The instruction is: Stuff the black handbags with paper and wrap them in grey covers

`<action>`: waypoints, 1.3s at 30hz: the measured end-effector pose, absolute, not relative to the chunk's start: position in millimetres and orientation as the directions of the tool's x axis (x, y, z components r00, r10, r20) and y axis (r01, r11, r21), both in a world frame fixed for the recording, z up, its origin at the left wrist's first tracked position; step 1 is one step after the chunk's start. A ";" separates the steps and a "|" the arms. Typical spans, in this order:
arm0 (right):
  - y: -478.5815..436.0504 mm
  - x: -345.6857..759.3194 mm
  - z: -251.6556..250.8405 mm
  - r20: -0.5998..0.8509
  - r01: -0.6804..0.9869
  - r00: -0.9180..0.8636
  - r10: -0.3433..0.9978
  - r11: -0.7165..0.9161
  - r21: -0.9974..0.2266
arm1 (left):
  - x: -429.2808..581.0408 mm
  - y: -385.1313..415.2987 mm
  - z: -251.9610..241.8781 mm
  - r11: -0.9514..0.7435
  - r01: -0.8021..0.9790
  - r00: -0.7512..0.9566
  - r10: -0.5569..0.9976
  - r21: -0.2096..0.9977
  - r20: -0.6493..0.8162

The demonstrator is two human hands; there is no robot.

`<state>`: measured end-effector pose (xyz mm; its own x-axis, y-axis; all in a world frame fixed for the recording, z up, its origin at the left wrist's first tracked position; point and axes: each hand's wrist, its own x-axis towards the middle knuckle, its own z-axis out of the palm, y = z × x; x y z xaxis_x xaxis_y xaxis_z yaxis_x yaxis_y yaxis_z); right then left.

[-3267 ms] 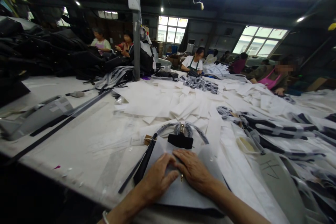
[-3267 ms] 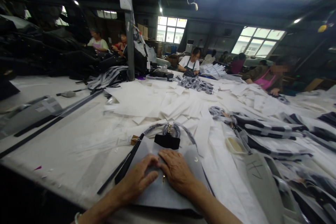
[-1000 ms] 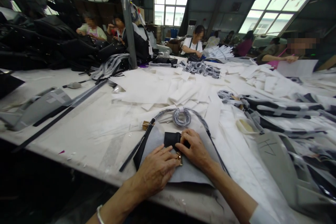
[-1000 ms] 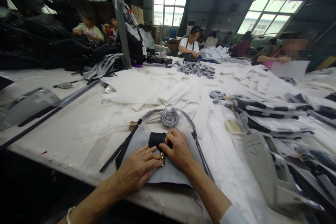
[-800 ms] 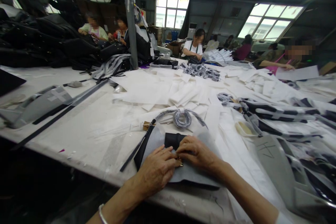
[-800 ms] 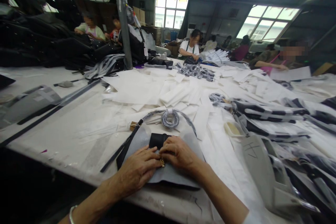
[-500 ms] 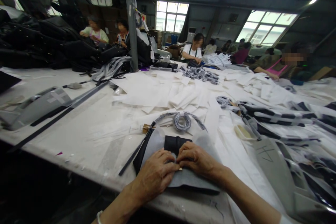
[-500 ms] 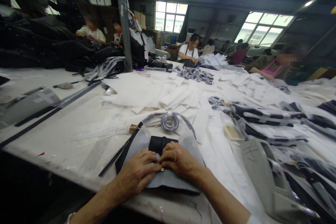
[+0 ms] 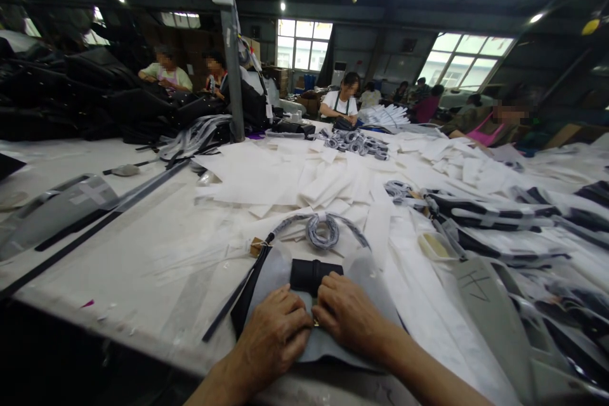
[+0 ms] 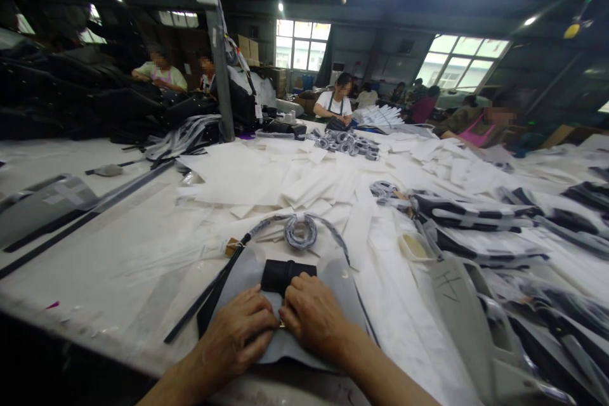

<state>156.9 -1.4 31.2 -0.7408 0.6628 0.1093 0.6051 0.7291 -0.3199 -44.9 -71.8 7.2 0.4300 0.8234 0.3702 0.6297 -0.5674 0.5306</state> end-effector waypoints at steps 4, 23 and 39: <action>11.7 164.3 44.4 0.069 0.697 -0.650 0.756 0.631 -0.341 | -46.0 -70.3 8.8 -0.501 0.633 0.399 0.864 0.590 0.306; 17.8 180.1 0.4 0.346 0.823 -0.451 0.823 0.534 -0.195 | -54.6 -16.0 24.6 -0.267 0.962 0.243 0.935 0.060 0.260; 19.5 180.9 6.9 0.249 0.825 -0.471 0.847 0.522 -0.216 | -38.1 -50.7 12.0 -0.739 0.673 0.731 0.656 -0.038 0.185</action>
